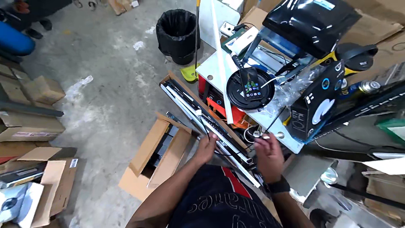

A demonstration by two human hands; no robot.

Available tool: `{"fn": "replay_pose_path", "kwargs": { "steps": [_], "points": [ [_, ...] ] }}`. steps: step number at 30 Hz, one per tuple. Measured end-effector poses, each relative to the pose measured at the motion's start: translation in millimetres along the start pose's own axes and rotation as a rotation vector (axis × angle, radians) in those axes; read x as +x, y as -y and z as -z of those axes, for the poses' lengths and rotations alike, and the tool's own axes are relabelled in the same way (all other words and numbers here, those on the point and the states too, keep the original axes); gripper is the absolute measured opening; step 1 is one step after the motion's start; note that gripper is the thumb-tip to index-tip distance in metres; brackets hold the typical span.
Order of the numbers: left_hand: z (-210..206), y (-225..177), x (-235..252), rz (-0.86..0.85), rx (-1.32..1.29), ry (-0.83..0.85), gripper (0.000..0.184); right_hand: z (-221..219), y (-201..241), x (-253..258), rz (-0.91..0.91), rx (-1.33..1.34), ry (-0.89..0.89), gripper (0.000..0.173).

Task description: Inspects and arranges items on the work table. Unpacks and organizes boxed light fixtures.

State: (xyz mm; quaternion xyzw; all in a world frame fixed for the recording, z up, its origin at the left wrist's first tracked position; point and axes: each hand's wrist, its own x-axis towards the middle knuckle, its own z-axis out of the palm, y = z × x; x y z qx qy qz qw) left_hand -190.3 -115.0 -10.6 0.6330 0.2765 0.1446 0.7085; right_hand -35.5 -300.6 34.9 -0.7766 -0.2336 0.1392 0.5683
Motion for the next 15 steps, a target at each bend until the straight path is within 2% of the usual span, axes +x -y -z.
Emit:
{"fn": "replay_pose_path", "kwargs": {
  "steps": [3, 6, 9, 12, 15],
  "points": [
    [-29.1, -7.3, -9.8, 0.009, 0.191, 0.049, 0.041, -29.6, 41.3, 6.2, 0.017, 0.164, 0.193, 0.065],
    [-56.8, -12.9, -17.2, 0.035, 0.324, 0.06, 0.046, -47.8, 50.6, 14.9, 0.049, 0.229, 0.226, 0.064],
    [-73.6, -14.2, -20.4, 0.017, 0.398, 0.109, 0.046, -49.7, 47.0, 16.8, 0.08, 0.241, 0.231, 0.053],
    [-76.7, -20.6, -24.6, -0.003, 0.312, 0.224, 0.04, -37.4, 48.9, 10.5, 0.005, 0.322, 0.221, 0.046],
    [-60.9, -32.4, -25.1, -0.038, 0.003, 0.129, 0.065, -13.2, 51.6, 8.2, -0.086, 0.354, 0.281, 0.053]
  ]
}}
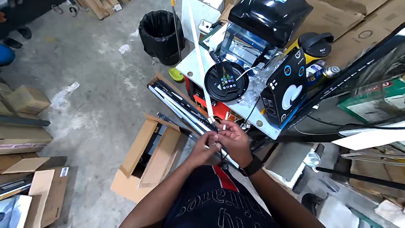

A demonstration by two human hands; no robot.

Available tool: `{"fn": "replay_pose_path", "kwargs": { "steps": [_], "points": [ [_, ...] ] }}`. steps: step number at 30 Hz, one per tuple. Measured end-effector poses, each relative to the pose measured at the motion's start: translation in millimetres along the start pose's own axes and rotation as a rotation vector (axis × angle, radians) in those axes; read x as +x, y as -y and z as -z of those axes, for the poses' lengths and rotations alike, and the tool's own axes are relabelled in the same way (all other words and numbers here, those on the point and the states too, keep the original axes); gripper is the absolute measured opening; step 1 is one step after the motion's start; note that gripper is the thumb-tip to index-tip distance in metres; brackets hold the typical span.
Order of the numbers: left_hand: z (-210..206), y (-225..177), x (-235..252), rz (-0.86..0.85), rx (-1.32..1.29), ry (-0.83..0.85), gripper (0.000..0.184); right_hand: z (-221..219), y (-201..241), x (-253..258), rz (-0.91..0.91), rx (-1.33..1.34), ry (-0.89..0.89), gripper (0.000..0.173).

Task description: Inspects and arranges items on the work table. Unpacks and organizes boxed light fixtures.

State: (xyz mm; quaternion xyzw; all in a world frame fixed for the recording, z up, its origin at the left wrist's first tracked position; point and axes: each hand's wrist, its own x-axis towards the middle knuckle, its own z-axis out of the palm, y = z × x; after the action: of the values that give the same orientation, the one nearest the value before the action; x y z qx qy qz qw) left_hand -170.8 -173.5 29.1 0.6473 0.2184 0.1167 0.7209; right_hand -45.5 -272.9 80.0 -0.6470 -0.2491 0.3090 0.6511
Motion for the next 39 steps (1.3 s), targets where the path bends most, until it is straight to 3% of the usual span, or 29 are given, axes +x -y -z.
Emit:
{"fn": "replay_pose_path", "kwargs": {
  "steps": [2, 3, 6, 10, 18, 26, 35, 39],
  "points": [
    [16.7, -9.5, 5.4, 0.005, -0.105, -0.074, 0.066, 14.4, 3.4, -6.1, -0.038, -0.02, 0.042, 0.057],
    [22.4, -17.3, 9.0, 0.029, -0.116, -0.092, 0.057, 20.6, 4.2, -9.2, -0.054, -0.04, 0.065, 0.058],
    [27.3, -39.1, 19.5, 0.114, -0.093, -0.041, 0.031, 32.7, 4.8, -17.0, -0.075, -0.124, 0.134, 0.058],
    [21.5, -41.1, 22.8, 0.188, -0.092, 0.038, 0.018, 40.5, -2.4, -25.1, -0.056, -0.212, 0.205, 0.056],
    [3.8, -27.5, 25.9, 0.271, -0.276, 0.017, 0.017, 52.9, -0.3, -36.7, -0.12, -0.183, 0.096, 0.058],
    [8.6, -27.3, 34.1, 0.465, -0.453, 0.171, 0.02, 63.2, 2.1, -40.9, -0.134, -0.146, -0.031, 0.06],
    [29.3, -14.9, 23.7, 0.398, -0.455, 0.187, 0.015, 28.9, -9.1, -50.1, -0.081, -0.169, -0.087, 0.055],
    [29.4, -3.9, -1.3, 0.362, -0.44, 0.214, 0.026, 9.9, -16.0, -56.9, -0.042, -0.18, -0.109, 0.056]
  ]
}}
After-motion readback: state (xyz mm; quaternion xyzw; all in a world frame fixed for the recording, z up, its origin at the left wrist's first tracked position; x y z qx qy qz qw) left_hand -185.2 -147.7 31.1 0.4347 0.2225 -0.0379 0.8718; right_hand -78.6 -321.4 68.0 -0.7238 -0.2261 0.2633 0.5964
